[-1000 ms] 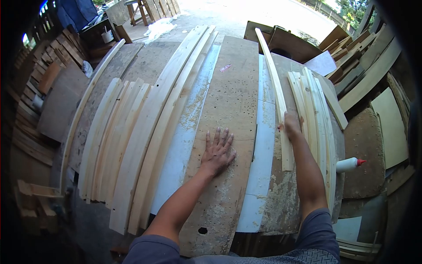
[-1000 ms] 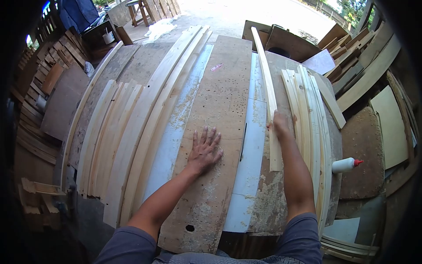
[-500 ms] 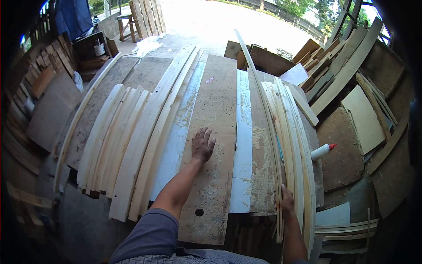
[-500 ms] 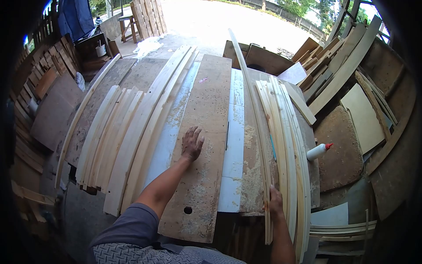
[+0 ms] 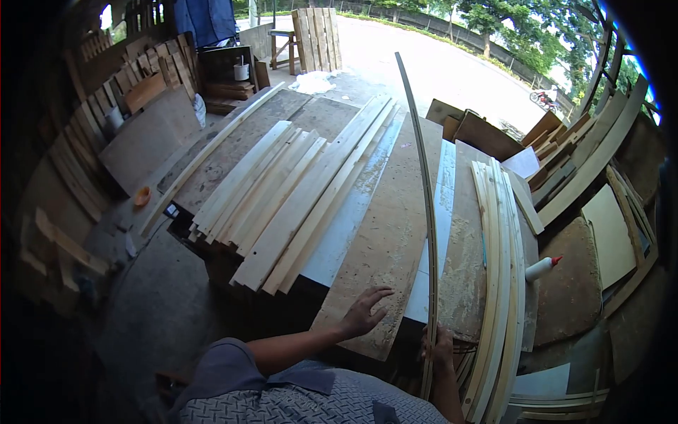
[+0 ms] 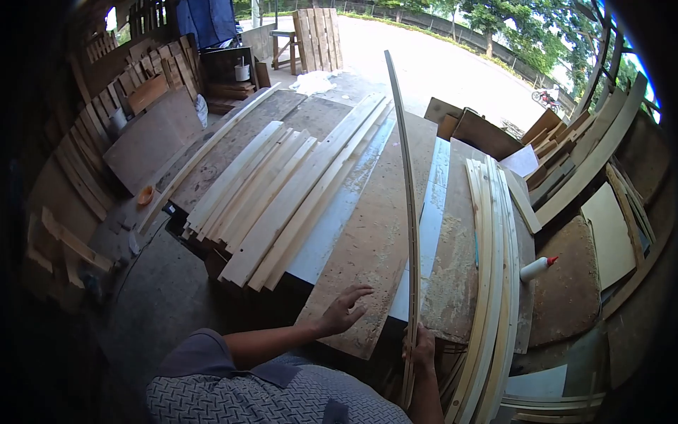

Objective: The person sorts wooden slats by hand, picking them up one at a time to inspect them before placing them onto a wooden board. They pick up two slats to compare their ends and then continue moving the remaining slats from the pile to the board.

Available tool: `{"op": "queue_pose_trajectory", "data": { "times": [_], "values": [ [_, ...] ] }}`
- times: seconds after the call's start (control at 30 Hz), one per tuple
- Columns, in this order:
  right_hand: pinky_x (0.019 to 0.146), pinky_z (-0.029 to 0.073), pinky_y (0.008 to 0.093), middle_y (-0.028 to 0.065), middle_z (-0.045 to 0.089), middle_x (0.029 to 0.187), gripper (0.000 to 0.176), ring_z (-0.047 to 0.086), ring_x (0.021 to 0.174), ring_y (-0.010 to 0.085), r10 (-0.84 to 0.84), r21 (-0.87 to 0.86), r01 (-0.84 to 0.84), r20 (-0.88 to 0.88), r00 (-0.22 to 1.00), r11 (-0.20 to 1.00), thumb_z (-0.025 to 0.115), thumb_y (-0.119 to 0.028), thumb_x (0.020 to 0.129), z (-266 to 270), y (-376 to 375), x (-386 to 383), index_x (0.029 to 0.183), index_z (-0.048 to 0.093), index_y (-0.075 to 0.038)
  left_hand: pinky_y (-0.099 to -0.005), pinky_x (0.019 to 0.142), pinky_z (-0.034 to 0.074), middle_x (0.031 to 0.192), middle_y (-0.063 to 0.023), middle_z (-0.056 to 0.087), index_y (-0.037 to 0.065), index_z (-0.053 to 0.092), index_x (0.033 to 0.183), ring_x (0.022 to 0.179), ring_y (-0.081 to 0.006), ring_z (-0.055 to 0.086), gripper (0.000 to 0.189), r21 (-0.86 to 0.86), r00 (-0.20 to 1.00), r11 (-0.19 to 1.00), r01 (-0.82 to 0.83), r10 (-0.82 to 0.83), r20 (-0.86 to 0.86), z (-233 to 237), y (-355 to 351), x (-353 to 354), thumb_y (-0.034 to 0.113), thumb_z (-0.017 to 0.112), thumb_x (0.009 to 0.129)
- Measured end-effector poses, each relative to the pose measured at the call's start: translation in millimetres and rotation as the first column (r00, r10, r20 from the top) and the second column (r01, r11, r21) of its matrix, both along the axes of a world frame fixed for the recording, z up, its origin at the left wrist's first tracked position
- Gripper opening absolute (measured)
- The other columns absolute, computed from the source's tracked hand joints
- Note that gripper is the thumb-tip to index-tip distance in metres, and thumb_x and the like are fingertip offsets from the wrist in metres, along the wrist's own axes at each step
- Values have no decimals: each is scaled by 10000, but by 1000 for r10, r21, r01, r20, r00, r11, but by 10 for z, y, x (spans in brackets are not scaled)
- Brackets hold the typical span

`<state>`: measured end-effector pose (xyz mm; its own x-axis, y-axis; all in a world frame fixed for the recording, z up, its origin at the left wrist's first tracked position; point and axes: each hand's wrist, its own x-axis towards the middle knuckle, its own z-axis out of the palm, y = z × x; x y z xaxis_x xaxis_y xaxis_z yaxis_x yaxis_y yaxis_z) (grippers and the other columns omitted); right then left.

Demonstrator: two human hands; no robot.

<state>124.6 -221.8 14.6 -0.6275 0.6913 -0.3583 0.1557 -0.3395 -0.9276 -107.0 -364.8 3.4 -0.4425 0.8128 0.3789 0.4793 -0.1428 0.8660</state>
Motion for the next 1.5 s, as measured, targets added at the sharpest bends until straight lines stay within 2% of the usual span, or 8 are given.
{"op": "queue_pose_trajectory", "data": {
  "times": [0.23, 0.33, 0.63, 0.8, 1.0, 1.07, 1.2, 1.5],
  "values": [
    [409, 422, 289, -6, 478, 616, 398, 499, 483, 113, 17, 339, -42, 76, 997, 940, 460, -370, 1044, 354, -622, -1293, 811, 557, -63, -401, 953, 477, 1254, -173, 601, 45, 421, 1425, 1102, -274, 616, 536, -197, 866, 893, 404, -305, 396, -57, -556, -53, 327, 569, 993],
    [425, 428, 309, 4, 491, 621, 391, 506, 489, 120, 56, 408, -90, 95, 994, 909, 489, -352, 1033, 338, -911, -2094, 791, 562, -54, -391, 933, 484, 1242, -204, 597, 46, 291, 1490, 1097, -275, 607, 640, -229, 779, 894, 385, -181, 600, -74, -906, -331, 367, 550, 1001],
    [481, 469, 342, 105, 613, 652, 377, 580, 517, 191, 207, 202, -213, 53, 977, 956, 552, -357, 1000, 122, -2218, -4769, 866, 598, -8, -297, 763, 547, 1087, -100, 574, 51, 278, 1441, 938, -148, 615, 570, -82, 673, 973, -213, 207, 710, 261, -2263, -1889, 352, 526, 1025],
    [537, 498, 353, 123, 656, 750, 388, 609, 577, 207, 262, 57, -267, 75, 962, 962, 536, -379, 1002, 286, -2874, -5792, 958, 619, -3, -268, 593, 533, 971, -83, 612, 39, 331, 1416, 732, -133, 632, 676, -120, 641, 960, -252, 258, 723, 637, -3015, -2832, 311, 706, 923],
    [741, 546, 379, 94, 680, 1000, 459, 662, 869, 226, 521, 190, -525, 73, 850, 830, 594, -419, 975, 648, -3246, -5976, 1158, 629, 0, -325, 769, 563, 1022, -120, 673, -21, 508, 1300, 888, -178, 681, 656, -157, 859, 969, -189, 240, 453, 422, -3844, -4361, 133, 798, 732],
    [749, 524, 362, 84, 666, 981, 458, 630, 945, 179, 630, 273, -647, 159, 760, 712, 638, -409, 952, 633, -3308, -5629, 1160, 643, -1, -378, 868, 544, 1073, -177, 692, 34, 492, 1348, 966, -289, 690, 820, -501, 895, 801, -329, 434, 107, 162, -4109, -4846, 249, 831, 633],
    [817, 526, 344, 103, 672, 1039, 430, 641, 958, 180, 743, 205, -750, 129, 657, 628, 623, -357, 974, 438, -3129, -4760, 1214, 636, -1, -476, 904, 523, 1116, -238, 669, 80, 489, 1327, 1035, -420, 646, 760, -593, 742, 470, -654, 549, -385, 215, -4393, -5033, 272, 765, 646],
    [699, 524, 279, 33, 669, 907, 315, 641, 819, 124, 135, 172, -148, 85, 987, 974, 623, -293, 972, 385, -1937, -2630, 1120, 662, -18, -479, 967, 478, 1276, -205, 546, 19, 560, 1253, 1175, -404, 534, 536, -340, 426, 257, -905, 522, -739, -73, -4454, -5129, 175, 733, 771]
  ]
}}
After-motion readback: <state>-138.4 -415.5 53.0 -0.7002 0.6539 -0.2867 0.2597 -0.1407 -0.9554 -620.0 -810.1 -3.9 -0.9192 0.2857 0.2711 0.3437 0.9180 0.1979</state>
